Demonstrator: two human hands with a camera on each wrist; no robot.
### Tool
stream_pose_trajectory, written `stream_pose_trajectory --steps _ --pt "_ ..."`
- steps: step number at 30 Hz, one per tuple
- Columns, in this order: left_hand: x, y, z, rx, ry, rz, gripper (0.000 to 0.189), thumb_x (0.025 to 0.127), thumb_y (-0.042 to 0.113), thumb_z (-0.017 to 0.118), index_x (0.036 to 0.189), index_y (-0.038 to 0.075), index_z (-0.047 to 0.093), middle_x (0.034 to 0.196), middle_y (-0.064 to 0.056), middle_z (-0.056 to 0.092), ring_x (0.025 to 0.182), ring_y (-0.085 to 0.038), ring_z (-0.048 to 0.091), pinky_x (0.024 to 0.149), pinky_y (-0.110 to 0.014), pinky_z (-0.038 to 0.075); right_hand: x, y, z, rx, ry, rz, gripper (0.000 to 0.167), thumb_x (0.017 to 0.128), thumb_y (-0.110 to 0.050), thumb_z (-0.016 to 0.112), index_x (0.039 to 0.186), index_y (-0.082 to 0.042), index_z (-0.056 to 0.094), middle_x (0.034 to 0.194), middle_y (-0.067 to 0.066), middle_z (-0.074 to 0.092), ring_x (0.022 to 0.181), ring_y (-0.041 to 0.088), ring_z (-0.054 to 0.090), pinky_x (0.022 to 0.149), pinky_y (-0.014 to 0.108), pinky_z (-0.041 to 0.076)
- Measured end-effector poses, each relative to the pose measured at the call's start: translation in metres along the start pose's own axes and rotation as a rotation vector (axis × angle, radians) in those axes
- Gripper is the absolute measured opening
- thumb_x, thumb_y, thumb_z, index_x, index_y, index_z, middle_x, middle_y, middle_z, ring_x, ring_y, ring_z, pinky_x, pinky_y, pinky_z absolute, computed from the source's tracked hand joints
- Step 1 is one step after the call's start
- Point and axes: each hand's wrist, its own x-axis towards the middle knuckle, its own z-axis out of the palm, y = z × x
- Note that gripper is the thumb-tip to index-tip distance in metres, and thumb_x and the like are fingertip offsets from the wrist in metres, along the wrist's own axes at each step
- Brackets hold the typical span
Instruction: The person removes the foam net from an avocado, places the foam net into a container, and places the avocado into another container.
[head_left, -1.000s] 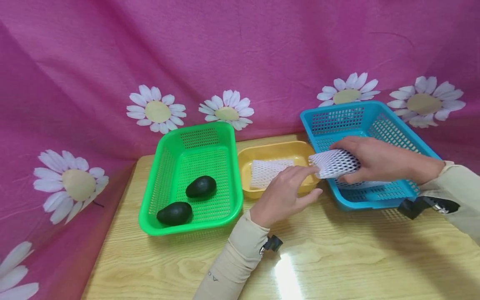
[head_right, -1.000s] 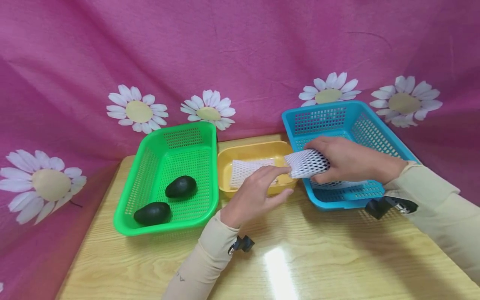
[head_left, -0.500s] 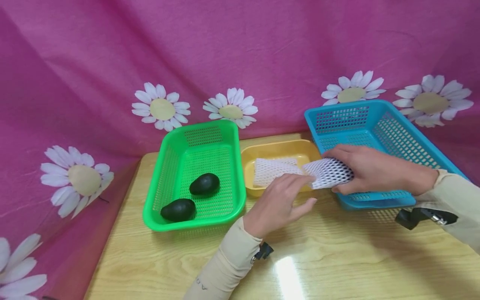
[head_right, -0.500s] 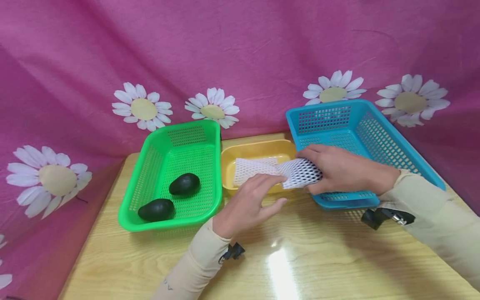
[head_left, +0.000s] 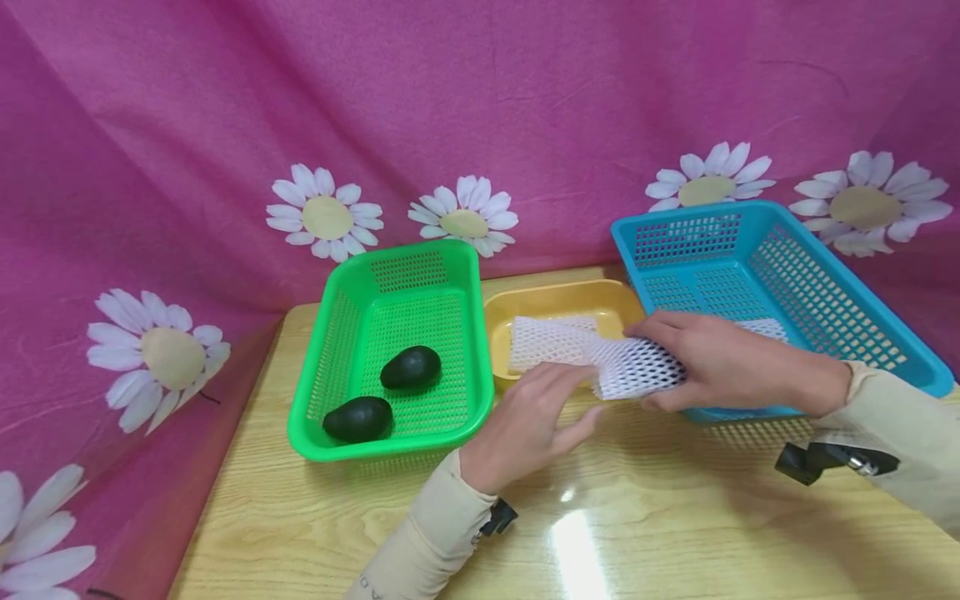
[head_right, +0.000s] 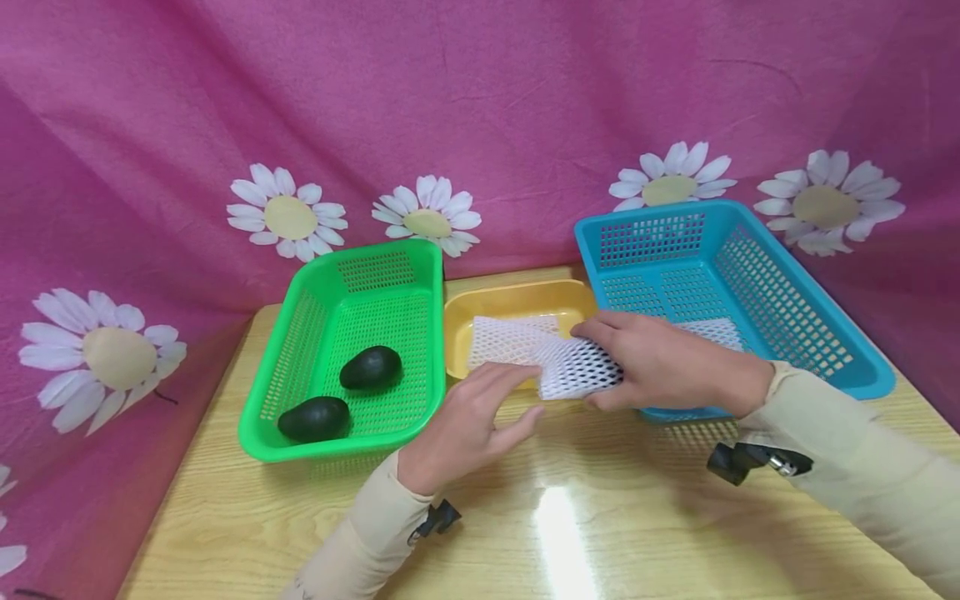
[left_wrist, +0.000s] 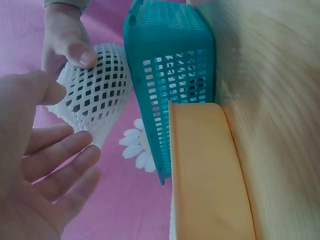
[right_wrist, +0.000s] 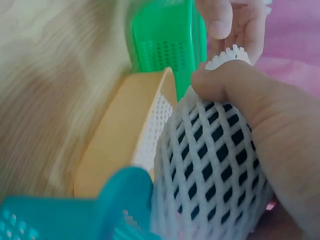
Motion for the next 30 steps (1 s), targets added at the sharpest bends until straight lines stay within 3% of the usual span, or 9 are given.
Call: stream_pose_trajectory --steps 9,22,30 --pt "-0.015 0.000 -0.005 0.028 0.025 0.020 0.037 0.095 0.021 0.070 0.128 0.005 0.066 0.123 -0.006 0.075 0.115 -0.017 0.071 0.103 -0.024 0.057 0.004 -0.015 0.009 -0.024 -0.033 -0.054 0.072 0.074 -0.038 0.089 0.133 -0.006 0.063 0.121 0.007 0.070 0.097 0.016 0.068 0.082 0.039 0.063" --pt "-0.032 -0.004 -0.010 -0.034 0.018 -0.011 0.031 0.090 0.007 0.065 0.121 0.003 0.066 0.118 -0.007 0.074 0.114 -0.019 0.071 0.103 -0.025 0.057 0.006 -0.036 0.028 0.008 -0.095 -0.040 0.075 0.077 -0.047 0.088 0.135 -0.008 0.062 0.113 -0.001 0.069 0.089 0.009 0.063 0.076 0.034 0.060" --pt "-0.037 -0.009 -0.012 -0.030 0.057 -0.051 0.024 0.089 0.008 0.067 0.113 0.003 0.067 0.109 -0.005 0.074 0.106 -0.018 0.070 0.095 -0.025 0.059 0.009 -0.042 0.043 0.040 -0.106 -0.053 0.067 0.076 -0.040 0.088 0.131 -0.009 0.064 0.110 -0.004 0.068 0.090 0.007 0.064 0.077 0.031 0.059"
